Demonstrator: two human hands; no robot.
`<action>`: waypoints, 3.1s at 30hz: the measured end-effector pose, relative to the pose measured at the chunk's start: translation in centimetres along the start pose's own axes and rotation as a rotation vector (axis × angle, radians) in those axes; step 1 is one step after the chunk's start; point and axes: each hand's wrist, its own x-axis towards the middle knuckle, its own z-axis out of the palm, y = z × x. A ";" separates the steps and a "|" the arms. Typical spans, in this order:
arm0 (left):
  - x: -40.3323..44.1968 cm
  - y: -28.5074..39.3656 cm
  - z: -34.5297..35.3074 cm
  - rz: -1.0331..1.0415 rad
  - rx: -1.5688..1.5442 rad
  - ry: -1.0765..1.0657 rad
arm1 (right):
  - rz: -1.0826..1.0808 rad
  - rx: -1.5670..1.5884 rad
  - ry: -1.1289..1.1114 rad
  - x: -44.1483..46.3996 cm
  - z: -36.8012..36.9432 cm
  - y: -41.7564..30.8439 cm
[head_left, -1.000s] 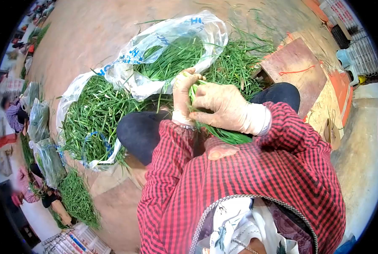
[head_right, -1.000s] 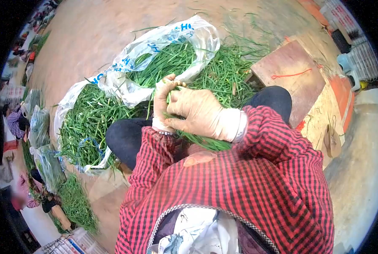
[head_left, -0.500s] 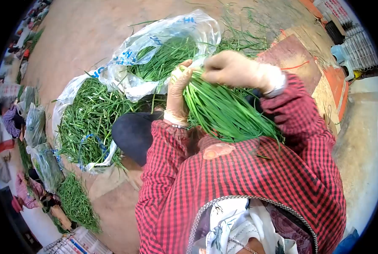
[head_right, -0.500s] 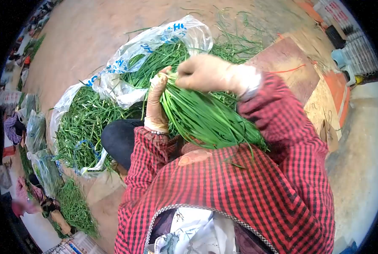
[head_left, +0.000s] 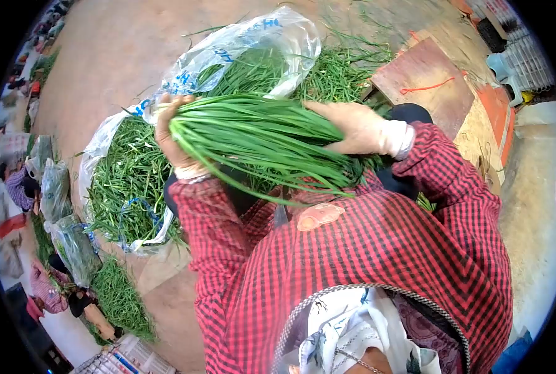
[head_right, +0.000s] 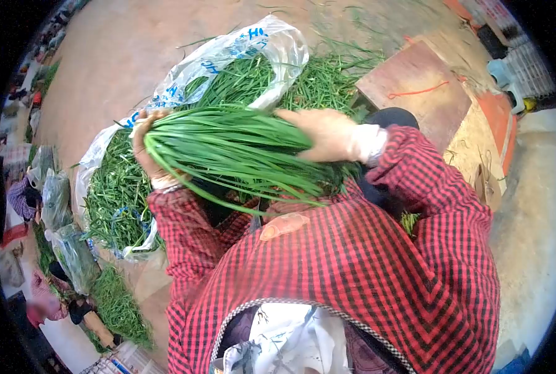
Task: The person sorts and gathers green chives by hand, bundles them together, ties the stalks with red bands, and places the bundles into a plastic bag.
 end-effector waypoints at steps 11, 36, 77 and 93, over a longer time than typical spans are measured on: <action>-1.0 2.4 7.1 0.194 0.615 -0.136 | -0.030 0.628 0.331 1.2 -8.2 -2.8; -4.9 -15.3 17.8 -0.372 0.073 -0.416 | -0.158 1.821 0.827 -4.1 -5.4 4.1; -2.5 -43.8 13.3 -0.646 1.085 -0.933 | 0.807 -0.081 0.450 -12.1 -4.3 31.3; 1.3 -45.4 20.7 -0.340 1.174 -0.688 | 0.661 -0.065 0.618 -12.5 -4.9 30.5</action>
